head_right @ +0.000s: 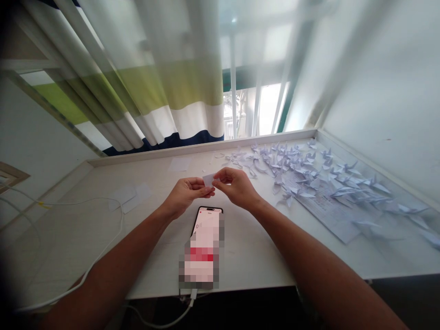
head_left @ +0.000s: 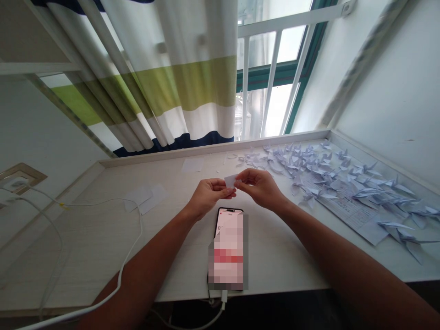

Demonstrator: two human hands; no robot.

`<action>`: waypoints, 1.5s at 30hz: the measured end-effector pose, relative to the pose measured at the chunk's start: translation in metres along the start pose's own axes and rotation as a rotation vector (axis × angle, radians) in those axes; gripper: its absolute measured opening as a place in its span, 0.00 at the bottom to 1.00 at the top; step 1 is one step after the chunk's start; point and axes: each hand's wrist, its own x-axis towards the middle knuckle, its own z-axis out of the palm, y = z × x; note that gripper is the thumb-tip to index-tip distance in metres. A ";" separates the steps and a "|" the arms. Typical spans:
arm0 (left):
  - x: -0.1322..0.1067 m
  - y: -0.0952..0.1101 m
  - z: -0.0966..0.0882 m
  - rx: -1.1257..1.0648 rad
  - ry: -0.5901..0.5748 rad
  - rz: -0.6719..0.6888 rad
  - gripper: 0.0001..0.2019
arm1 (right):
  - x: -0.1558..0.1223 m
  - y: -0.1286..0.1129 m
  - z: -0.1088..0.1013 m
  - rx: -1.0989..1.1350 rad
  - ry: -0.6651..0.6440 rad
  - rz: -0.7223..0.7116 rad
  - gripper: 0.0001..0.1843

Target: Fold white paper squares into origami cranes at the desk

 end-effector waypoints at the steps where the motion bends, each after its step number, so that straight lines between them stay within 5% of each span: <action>1: 0.000 0.001 -0.001 -0.003 -0.006 -0.026 0.19 | 0.000 0.000 0.000 0.015 0.003 0.001 0.10; 23: -0.002 -0.001 0.007 -0.123 -0.042 -0.053 0.15 | 0.002 0.002 0.000 0.243 -0.009 0.059 0.21; 32: -0.005 -0.002 0.008 -0.025 -0.099 -0.109 0.18 | -0.002 -0.007 -0.004 -0.126 -0.197 -0.070 0.12; 45: -0.003 0.009 -0.006 -0.208 -0.276 -0.240 0.12 | 0.001 -0.008 -0.006 0.297 -0.293 0.015 0.06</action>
